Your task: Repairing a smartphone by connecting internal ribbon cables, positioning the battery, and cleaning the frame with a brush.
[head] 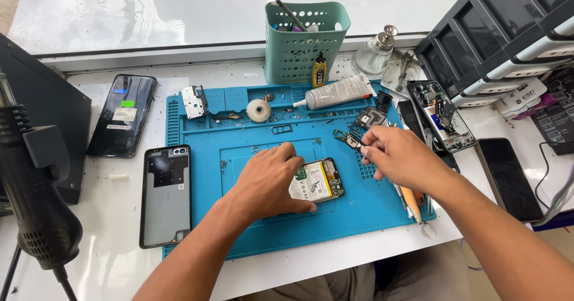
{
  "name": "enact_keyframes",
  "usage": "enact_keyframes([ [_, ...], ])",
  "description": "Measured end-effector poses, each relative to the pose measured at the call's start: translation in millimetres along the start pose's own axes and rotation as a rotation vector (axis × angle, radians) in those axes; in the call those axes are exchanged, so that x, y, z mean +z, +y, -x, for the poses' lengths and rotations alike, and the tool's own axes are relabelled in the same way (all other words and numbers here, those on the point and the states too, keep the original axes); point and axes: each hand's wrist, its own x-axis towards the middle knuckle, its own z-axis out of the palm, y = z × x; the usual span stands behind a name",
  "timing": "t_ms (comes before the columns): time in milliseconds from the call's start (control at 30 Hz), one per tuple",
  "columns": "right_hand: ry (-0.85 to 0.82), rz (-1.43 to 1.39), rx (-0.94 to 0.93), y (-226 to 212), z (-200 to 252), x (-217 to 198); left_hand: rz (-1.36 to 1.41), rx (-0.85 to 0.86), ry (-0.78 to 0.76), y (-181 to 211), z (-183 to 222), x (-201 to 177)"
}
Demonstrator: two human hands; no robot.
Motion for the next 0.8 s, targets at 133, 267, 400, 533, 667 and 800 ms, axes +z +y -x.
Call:
enact_keyframes([
  [133,0.077,0.062,-0.079,2,-15,10,0.006,-0.004,0.011,1,0,-1],
  [267,0.173,0.041,-0.213,2,-44,27,0.001,0.002,0.017,0,0,-2],
  [400,0.211,0.123,-0.365,-13,-65,37,0.012,0.024,0.042,-1,1,1],
  [533,0.185,0.143,-0.408,-15,-84,47,0.002,0.023,0.052,-1,0,-2],
  [667,0.169,0.146,-0.365,-13,-91,51,-0.044,0.032,0.04,-1,-1,3],
  [800,0.187,0.099,-0.339,-8,-92,53,-0.049,0.033,0.042,-1,-2,1],
])
